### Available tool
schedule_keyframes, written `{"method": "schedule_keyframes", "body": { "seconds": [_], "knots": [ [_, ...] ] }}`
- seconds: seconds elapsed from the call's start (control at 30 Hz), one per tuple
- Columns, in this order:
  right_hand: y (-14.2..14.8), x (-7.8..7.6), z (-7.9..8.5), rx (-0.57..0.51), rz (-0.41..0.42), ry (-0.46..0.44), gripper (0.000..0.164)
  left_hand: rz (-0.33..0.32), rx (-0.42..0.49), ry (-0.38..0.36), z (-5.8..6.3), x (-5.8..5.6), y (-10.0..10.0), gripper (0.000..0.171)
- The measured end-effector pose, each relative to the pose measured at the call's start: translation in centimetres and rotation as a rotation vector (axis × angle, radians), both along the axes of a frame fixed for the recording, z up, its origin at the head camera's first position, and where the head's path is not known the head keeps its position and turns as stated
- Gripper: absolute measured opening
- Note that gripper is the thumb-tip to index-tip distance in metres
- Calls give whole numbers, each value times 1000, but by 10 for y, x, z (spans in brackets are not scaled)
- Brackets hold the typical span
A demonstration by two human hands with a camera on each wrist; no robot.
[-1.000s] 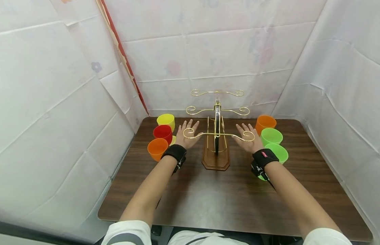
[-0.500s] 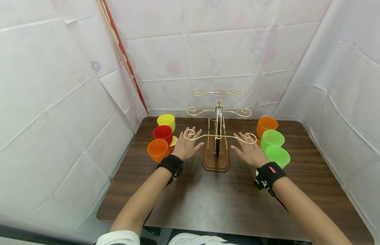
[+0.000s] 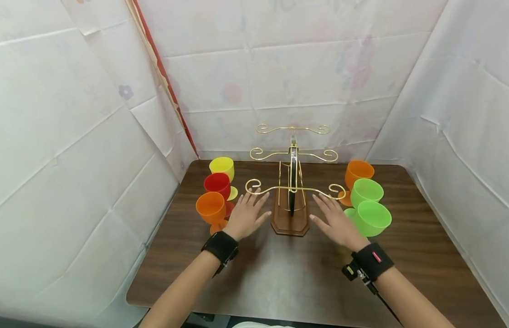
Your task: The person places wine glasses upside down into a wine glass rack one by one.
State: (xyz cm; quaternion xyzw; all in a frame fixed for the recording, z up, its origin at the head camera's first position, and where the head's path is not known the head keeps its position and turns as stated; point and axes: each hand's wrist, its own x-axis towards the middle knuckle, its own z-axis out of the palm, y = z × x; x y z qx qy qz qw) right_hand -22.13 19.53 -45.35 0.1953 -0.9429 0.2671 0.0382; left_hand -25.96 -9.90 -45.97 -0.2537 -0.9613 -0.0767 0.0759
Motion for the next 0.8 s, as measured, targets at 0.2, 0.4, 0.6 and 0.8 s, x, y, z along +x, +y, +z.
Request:
{"method": "schedule_keyframes", "body": {
  "seconds": [0.2, 0.4, 0.6, 0.8],
  "knots": [
    [2, 13, -16, -85, -12, 1, 64, 11, 64, 15, -6, 19, -5, 61],
    [2, 25, -30, -153, -49, -12, 63, -2, 104, 19, -16, 39, -10, 62],
    [-2, 28, -33, -170, -59, -9, 64, -55, 153, 76, -23, 49, -16, 62],
    [-3, 24, -30, -206, -61, -7, 64, -109, 276, 245, -19, 44, -29, 66]
  ]
}}
